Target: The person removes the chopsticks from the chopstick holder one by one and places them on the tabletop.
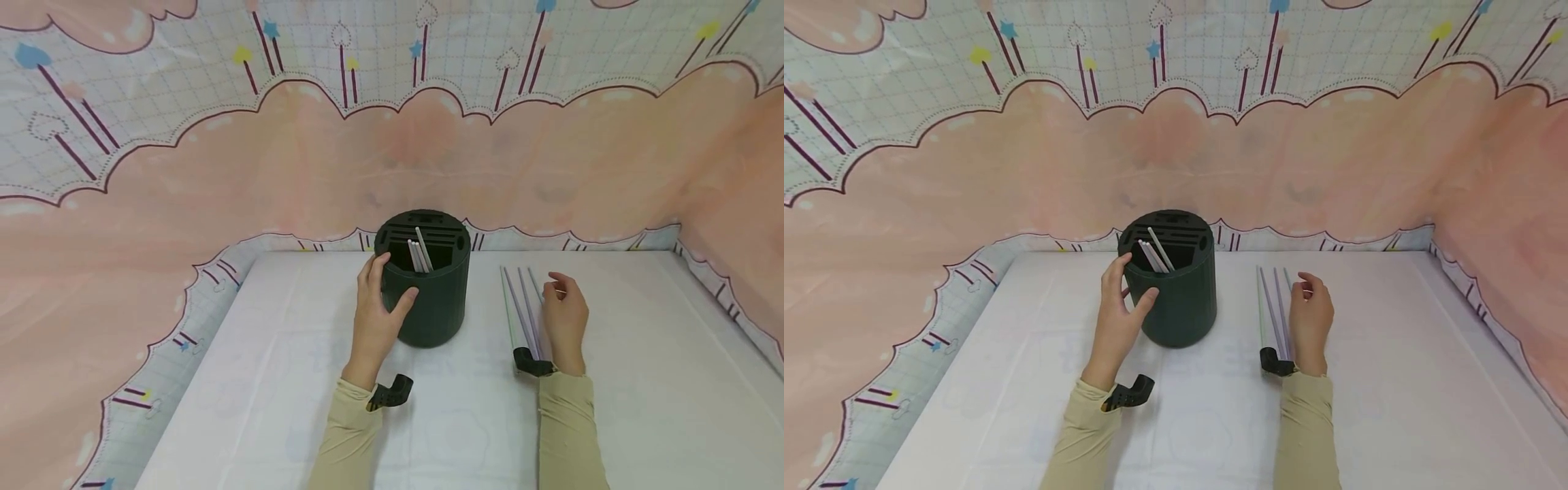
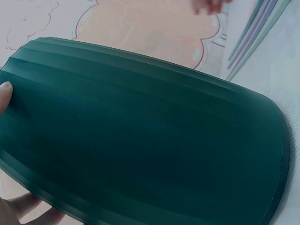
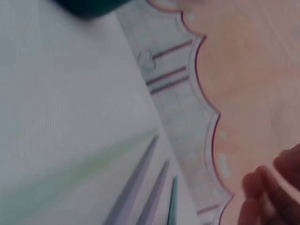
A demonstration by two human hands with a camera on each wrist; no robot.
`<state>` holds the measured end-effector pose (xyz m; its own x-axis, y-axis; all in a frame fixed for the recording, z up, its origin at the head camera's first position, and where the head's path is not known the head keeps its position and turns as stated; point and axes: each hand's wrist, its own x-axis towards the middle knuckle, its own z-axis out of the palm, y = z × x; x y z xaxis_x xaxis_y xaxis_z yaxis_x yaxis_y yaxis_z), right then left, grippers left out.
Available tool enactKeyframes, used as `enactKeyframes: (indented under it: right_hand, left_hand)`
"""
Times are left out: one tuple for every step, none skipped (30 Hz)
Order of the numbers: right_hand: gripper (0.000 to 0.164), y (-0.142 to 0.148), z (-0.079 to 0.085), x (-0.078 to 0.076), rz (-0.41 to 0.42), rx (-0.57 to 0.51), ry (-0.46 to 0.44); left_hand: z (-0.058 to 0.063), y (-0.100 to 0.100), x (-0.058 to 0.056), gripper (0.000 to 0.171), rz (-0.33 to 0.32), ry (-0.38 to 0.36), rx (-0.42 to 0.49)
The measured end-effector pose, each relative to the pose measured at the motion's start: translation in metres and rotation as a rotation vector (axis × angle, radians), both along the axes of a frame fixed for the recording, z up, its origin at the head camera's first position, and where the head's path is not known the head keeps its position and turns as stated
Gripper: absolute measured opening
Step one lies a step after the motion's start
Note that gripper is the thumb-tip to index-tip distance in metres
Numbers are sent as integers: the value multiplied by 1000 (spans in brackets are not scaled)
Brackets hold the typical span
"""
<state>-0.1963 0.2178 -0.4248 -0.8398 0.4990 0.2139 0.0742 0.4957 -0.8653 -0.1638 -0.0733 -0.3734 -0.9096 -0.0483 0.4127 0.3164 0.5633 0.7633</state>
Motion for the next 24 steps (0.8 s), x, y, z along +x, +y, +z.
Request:
enactKeyframes:
  right_hand:
    - [29,-5,3,0,-1,-20,48]
    - [28,-11,7,0,3,-42,97]
    - [27,-17,11,0,15,-59,144]
    - [26,-24,16,1,34,-78,195]
    - [26,-32,21,2,54,-93,240]
    - [25,-39,25,2,78,-108,286]
    - [24,-47,30,3,103,-122,329]
    - [24,-54,36,5,134,-136,374]
    - [23,-62,42,7,166,-143,421]
    - [22,-69,48,10,198,-150,460]
    - [21,-76,54,13,224,-147,501]
    - [21,-83,61,17,253,-141,542]
    - [20,-90,68,20,279,-135,576]
    - [21,-96,73,23,304,-125,609]
    - [21,-102,78,27,323,-111,635]
    - [23,-107,81,29,347,-97,654]
    - [25,-112,82,31,370,-77,672]
    - [26,-115,82,32,398,-60,681]
    - [28,-118,80,32,423,-41,684]
    - [30,-120,78,32,449,-20,686]
    - [31,-123,76,32,473,3,681]
    - [33,-124,73,31,496,28,673]
    - [34,-126,72,31,509,57,663]
    - [35,-128,71,31,520,87,650]
  left_hand:
    - [0,0,0,64,1,-1,0]
    - [0,0,0,64,1,-3,1]
    - [0,1,0,64,2,-4,2]
    - [1,1,0,64,2,-6,3]
    - [1,1,1,64,2,-7,1]
    - [1,1,1,64,2,-7,0]
    - [1,1,1,64,3,-5,-1]
    - [1,0,1,64,2,-2,-2]
    - [1,0,1,64,3,0,-4]
    - [1,0,1,64,2,1,-7]
    - [1,0,1,64,2,4,-8]
    - [1,0,0,64,2,7,-8]
    - [1,0,0,64,3,8,-8]
    - [1,0,0,64,2,10,-7]
    - [1,0,0,64,3,10,-6]
    - [0,-1,1,64,4,11,-6]
    - [0,-1,1,64,4,12,-3]
    - [0,-1,1,64,5,11,-2]
    - [-1,-1,1,64,7,10,-3]
    - [-1,-1,1,65,8,9,-3]
    - [-2,-1,1,65,10,8,-4]
    - [-2,-1,1,65,13,8,-7]
    - [-3,-1,1,65,14,9,-9]
    - [-3,-1,1,65,15,11,-12]
